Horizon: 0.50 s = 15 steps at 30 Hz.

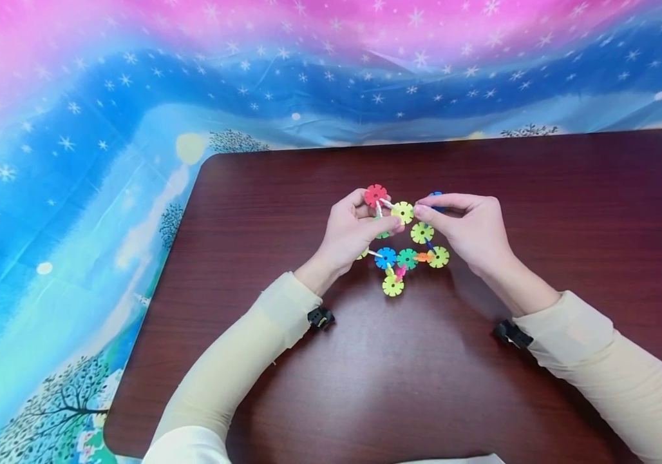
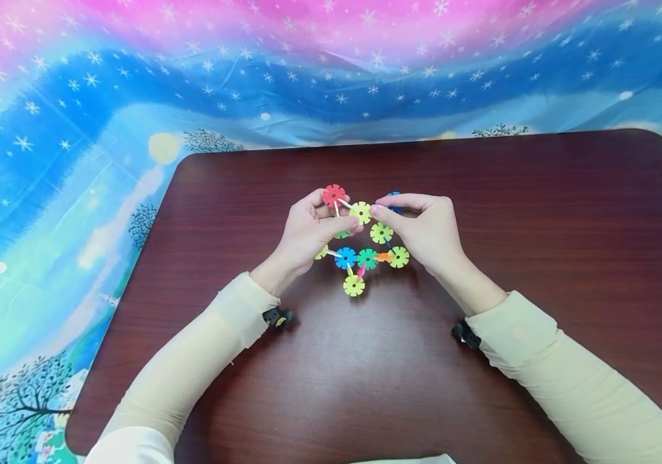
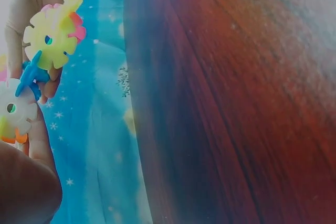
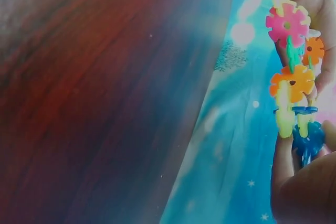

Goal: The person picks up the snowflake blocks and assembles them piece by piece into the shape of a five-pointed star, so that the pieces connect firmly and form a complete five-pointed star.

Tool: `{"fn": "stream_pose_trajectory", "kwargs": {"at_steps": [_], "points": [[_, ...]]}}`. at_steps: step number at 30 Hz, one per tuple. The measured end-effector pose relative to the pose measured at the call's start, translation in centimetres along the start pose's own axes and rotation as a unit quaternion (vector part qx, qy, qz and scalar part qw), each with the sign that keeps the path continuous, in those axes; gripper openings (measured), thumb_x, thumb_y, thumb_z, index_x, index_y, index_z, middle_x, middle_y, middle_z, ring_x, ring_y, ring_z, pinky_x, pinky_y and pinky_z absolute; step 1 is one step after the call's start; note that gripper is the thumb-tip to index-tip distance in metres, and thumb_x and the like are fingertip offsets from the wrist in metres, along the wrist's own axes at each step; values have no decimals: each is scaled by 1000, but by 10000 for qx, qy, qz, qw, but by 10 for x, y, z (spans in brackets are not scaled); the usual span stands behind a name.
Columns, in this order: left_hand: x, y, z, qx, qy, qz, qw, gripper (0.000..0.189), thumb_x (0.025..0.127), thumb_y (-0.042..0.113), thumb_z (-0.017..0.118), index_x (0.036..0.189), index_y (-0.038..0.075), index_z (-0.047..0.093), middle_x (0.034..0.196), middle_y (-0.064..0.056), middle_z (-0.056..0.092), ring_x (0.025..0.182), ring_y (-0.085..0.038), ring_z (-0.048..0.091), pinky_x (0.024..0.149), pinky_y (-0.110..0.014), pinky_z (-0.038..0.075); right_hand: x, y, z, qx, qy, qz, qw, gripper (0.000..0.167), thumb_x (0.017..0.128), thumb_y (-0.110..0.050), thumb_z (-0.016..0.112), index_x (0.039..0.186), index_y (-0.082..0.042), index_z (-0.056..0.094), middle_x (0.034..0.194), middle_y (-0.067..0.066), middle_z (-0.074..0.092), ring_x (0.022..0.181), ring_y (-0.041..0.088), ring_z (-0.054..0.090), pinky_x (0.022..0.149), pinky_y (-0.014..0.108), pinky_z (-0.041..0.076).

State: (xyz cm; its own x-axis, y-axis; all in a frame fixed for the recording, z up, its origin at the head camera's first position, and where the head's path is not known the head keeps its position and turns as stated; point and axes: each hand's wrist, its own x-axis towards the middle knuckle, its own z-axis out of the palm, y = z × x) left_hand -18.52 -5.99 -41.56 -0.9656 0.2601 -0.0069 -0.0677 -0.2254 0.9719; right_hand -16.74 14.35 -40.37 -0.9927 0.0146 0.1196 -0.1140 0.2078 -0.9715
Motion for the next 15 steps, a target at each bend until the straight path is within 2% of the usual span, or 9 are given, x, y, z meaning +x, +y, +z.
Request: {"fn": "stream_pose_trajectory", "kwargs": {"at_steps": [4,5,7,9,11,15], "points": [[1,1,-1,96,-181,-59,9998,41,89,-3,79,123,-4,56,101,-27,71,85,-28,77,86,-45,61,-1,1,0,-113,-47,52,9999,33,89,-30,85,109,-4,81,87,0,78,67,17,59,47,28,39],[1,1,-1,122,-240,-80,9996,43,89,-3,79,124,-5,55,101,-27,71,86,-29,77,86,-45,61,-2,1,-2,-162,-84,29,9998,32,89,-30,85,109,-5,81,88,0,78,68,17,59,47,28,39],[3,2,-3,182,-358,-128,9991,44,89,-4,79,126,-6,55,101,-27,71,86,-30,77,87,-47,61,-2,0,-6,-138,-245,38,9996,32,90,-29,84,111,-5,80,93,1,78,72,16,65,52,24,47],[4,2,-6,244,-492,-213,9983,43,89,-4,78,125,-6,56,99,-26,72,86,-31,77,88,-49,60,-2,-1,-13,-79,-476,70,9988,34,94,-29,79,119,-5,78,102,3,78,82,15,71,65,21,57],[6,2,-10,303,-641,-315,9970,39,89,-5,78,123,-4,58,97,-23,72,86,-31,77,89,-52,59,-1,-2,-21,-104,-721,147,9972,37,98,-28,75,128,-6,73,111,2,76,91,16,75,78,25,61],[11,3,-15,508,-1030,-645,9913,32,91,-4,77,118,-1,61,95,-20,74,85,-29,76,89,-49,60,3,-3,-39,-439,-1329,478,9890,40,101,-22,71,138,-7,65,113,7,74,91,26,76,80,34,62]]}}
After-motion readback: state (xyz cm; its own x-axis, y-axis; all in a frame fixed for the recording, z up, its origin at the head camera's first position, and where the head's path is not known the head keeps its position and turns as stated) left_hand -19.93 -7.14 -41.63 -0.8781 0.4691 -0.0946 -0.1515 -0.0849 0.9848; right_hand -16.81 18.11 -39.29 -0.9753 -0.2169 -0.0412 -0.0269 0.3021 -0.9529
